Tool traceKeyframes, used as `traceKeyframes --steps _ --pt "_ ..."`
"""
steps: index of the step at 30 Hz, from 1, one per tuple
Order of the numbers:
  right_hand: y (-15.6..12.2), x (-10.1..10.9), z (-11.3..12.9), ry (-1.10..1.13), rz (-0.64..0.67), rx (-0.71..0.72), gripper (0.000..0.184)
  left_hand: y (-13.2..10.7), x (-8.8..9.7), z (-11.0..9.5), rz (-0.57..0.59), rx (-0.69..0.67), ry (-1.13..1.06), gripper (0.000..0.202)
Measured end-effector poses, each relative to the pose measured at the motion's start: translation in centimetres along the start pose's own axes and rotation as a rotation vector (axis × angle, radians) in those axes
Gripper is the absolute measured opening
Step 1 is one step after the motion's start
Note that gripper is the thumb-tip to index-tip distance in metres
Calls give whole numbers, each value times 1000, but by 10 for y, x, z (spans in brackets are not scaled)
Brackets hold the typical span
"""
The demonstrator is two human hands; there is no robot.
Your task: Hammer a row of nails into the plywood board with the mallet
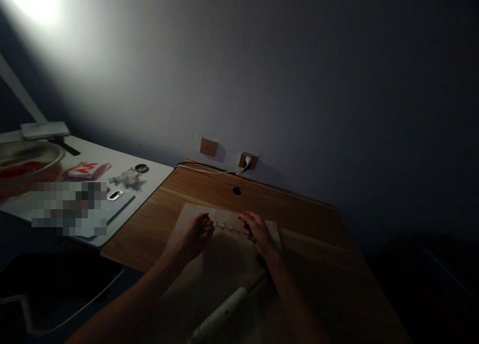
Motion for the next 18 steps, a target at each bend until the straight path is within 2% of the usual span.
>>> traceKeyframes --steps 2,5,7,9,11,13,16,18 --pt "2 -2 0 -154 -31 51 19 8 11 -1 -24 -25 119 37" --pt "-1 -9 -1 -368 -49 113 8 12 16 -7 -7 -85 415 33" --pt "-5 -14 -1 -464 -44 139 7 11 13 -18 5 -221 692 26" --pt "-8 -19 0 -516 -30 165 7 6 3 -31 11 -448 1021 24" --pt "-10 -22 4 -524 -17 192 7 2 -8 -37 -1 -666 1351 24" --pt "-9 -22 9 -492 -22 213 7 2 -14 -37 -12 -788 1609 25" --pt "-8 -16 15 -365 -44 208 3 8 -15 -30 0 -799 1848 24" --pt "-7 -10 15 -247 -44 166 12 13 -14 -26 16 -767 1928 24"
Point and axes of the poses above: each hand's wrist, its own y-axis towards the middle knuckle, its own x-axis out of the back of the hand, z = x × y, the point moved 8 cm from there along y, towards the middle knuckle, and after that the axes turned 6 degrees about -z, right-handed, at the moved point
